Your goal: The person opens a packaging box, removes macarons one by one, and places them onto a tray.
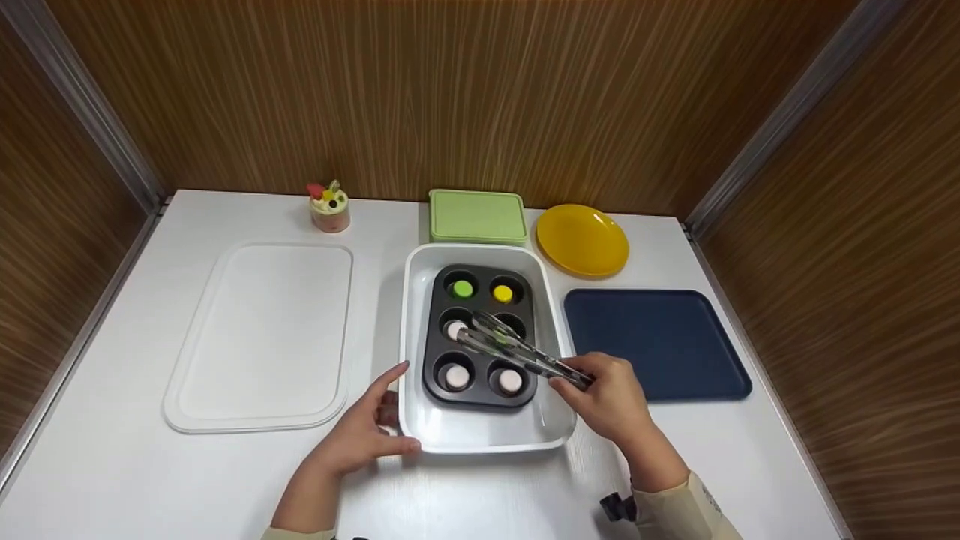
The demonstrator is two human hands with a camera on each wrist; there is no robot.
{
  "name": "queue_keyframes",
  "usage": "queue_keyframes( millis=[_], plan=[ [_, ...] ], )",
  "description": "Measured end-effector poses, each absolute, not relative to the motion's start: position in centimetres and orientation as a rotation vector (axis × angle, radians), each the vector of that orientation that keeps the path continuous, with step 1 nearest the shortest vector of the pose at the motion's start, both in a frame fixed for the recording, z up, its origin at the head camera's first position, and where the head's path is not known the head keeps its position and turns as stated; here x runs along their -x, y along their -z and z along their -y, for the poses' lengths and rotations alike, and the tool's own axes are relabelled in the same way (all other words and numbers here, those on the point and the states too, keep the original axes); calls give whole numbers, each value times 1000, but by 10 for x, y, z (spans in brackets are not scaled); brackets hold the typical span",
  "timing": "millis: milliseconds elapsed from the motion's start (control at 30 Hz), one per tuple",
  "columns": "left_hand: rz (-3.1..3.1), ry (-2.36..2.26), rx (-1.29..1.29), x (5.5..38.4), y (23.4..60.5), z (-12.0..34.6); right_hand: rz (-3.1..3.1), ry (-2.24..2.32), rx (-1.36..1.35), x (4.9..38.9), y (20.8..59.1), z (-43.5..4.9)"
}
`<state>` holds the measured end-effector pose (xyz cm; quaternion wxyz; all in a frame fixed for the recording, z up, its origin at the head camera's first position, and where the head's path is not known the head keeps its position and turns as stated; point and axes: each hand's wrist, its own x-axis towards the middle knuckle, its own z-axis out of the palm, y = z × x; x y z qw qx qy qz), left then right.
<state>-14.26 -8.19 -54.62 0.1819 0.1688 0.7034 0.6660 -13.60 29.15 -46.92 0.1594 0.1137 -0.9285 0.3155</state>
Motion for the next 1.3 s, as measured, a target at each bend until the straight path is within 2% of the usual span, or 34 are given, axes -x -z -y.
queue_keyframes(
  millis=[467, 1300],
  plan=[
    [-1994, -1865, -461, 142, 548, 83, 2749, -816, -431, 135, 464, -274],
    [-2009, -1861, -439, 141, 545, 82, 2909, -543, -433, 137, 451, -258]
  ],
)
